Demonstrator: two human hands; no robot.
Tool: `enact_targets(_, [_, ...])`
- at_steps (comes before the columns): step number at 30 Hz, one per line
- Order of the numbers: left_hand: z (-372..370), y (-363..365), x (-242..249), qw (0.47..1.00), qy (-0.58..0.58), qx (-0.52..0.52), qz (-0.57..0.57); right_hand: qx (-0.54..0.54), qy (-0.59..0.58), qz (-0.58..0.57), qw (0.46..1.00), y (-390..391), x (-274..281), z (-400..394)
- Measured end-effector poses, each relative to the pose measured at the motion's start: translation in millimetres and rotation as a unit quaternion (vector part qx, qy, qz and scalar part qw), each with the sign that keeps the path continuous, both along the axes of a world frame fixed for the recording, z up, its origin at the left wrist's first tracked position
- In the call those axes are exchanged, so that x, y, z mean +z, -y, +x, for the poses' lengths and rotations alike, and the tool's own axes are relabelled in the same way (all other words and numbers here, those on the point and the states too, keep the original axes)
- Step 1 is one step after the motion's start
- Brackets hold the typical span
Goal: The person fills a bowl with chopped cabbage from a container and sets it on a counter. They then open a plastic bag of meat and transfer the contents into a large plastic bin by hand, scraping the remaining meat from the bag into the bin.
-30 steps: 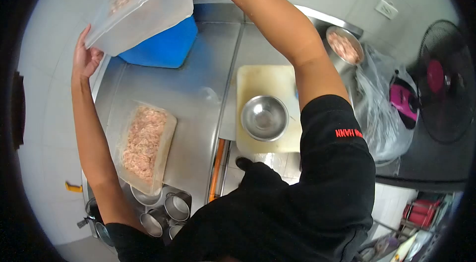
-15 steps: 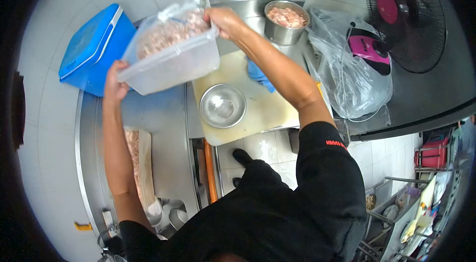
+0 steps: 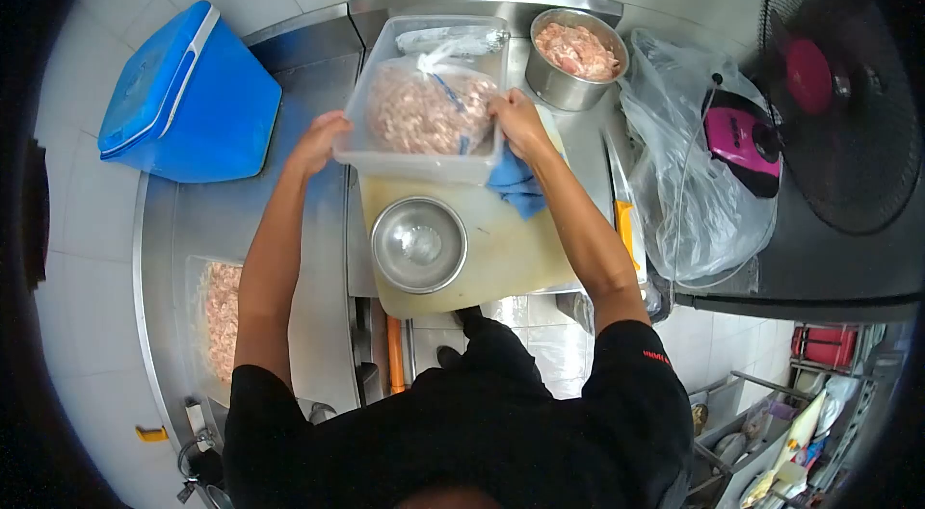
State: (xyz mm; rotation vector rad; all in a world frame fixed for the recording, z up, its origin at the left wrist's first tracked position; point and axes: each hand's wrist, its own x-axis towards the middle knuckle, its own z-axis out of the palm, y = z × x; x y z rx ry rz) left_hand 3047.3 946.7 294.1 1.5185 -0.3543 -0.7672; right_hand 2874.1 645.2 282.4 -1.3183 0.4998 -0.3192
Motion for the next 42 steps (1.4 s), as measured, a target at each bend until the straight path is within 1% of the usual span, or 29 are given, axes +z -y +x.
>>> enact_targets(1, [7.2,4.5,-7.7,0.999,0.004,-0.021,0.044,0.002,-0.011,-0.025,1.0,5.3,-1.0,-0.4])
enact_targets(3, [8.1,8.7,-5.0,0.999,-0.009,-0.024,0.035,0.014,-0.003,-0.023,1.0,11.5,15.2,-2.6])
enact_targets(5, [1.4,5.5,-5.1,0.999,-0.031,-0.025,0.029,0.059,-0.107,-0.144,0.982,10.1,39.8,-11.1])
enact_targets(6, [1.9,5.1,-0.5,0.998,-0.014,-0.035,0.049,0.078,-0.156,-0.231,0.957,17.0,46.2,-9.9])
enact_targets(7, [1.0,3.5,3.8,0.997,0.002,-0.044,0.069,0.083,-0.158,-0.233,0.956,24.7,47.0,-6.0])
enact_targets(8, [1.1,3.0,9.4,0.997,-0.001,-0.04,0.067,0.036,-0.105,-0.381,0.918,33.6,48.5,0.3])
enact_targets(9, [2.2,2.7,15.2,0.989,0.069,-0.051,0.123,-0.012,-0.048,-0.517,0.855,33.2,57.3,6.9])
enact_targets(10, [2.1,2.9,18.8,0.972,0.139,-0.061,0.177,-0.018,-0.027,-0.539,0.842,34.3,69.0,14.9])
enact_targets(11, [1.5,4.1,16.9,0.973,0.139,-0.058,0.176,-0.017,-0.025,-0.54,0.841,32.0,71.4,27.2])
enact_targets(13, [0.5,7.0,12.2,0.928,0.338,0.057,0.147,0.076,0.072,-0.48,0.871,24.9,76.1,56.1])
enact_targets(14, [-1.4,9.8,21.7,0.926,0.343,0.059,0.148,0.075,0.076,-0.48,0.87,23.3,70.9,73.4])
enact_targets(16, [-8.7,17.8,47.0,0.919,0.376,0.069,0.094,0.113,0.205,-0.598,0.767,20.8,52.1,100.4])
enact_targets(17, [-8.6,22.8,52.7,0.918,0.38,0.068,0.094,0.11,0.207,-0.598,0.766,17.1,60.3,102.5])
enact_targets(19, [-3.0,35.0,61.6,0.93,0.363,0.006,0.063,0.208,0.031,-0.497,0.842,11.2,87.9,103.8])
enact_targets(20, [0.0,42.2,63.2,0.929,0.364,0.007,0.062,0.208,0.032,-0.498,0.841,9.6,92.7,102.8])
enact_targets(22, [5.1,58.7,63.7,0.922,0.381,-0.05,0.044,0.179,0.063,-0.446,0.875,4.6,96.0,93.7])
enact_targets(23, [5.8,67.8,62.6,0.923,0.38,-0.05,0.043,0.179,0.061,-0.446,0.875,-1.8,99.4,85.8])
enact_targets(25, [6.1,88.7,60.6,0.926,0.367,-0.086,-0.01,0.137,0.09,-0.436,0.885,-20.5,104.1,67.1])
enact_targets(26, [5.2,99.1,59.6,0.926,0.367,-0.087,-0.012,0.123,0.143,-0.46,0.867,-27.2,97.5,61.4])
enact_targets(27, [4.6,108.9,58.2,0.93,0.35,-0.112,0.005,0.122,0.143,-0.461,0.868,-30.5,90.5,55.1])
enact_targets(29, [8.3,121.2,53.9,0.933,0.33,-0.14,0.021,0.18,0.173,-0.544,0.801,-35.6,76.5,43.8])
enact_targets(33, [12.1,135.6,51.7,0.898,0.405,-0.153,0.077,0.144,0.187,-0.569,0.788,-38.5,61.5,29.8])
enact_targets(35, [11.3,137.1,53.0,0.887,0.427,-0.149,0.094,0.122,0.198,-0.529,0.816,-36.6,63.1,27.5])
enact_targets(36, [13.0,137.9,53.3,0.902,0.392,-0.159,0.085,0.12,0.198,-0.528,0.817,-34.4,64.9,29.4])
enact_targets(38, [18.1,142.0,51.7,0.915,0.358,-0.171,0.077,0.007,0.13,-0.481,0.867,-24.5,70.0,42.0])
enact_targets(39, [20.3,144.7,46.8,0.933,0.317,-0.161,0.061,0.005,0.131,-0.481,0.867,-17.6,71.0,50.8])
enact_targets(40, [22.9,146.9,41.9,0.949,0.275,-0.151,0.045,-0.015,0.094,-0.433,0.896,-9.6,71.5,61.4])
enact_targets(41, [23.1,148.1,42.2,0.948,0.276,-0.152,0.046,-0.035,0.057,-0.383,0.921,-2.3,70.8,70.6])
enact_targets(42, [22.3,149.3,42.8,0.958,0.245,-0.143,0.045,-0.036,0.058,-0.382,0.921,4.4,67.0,78.9])
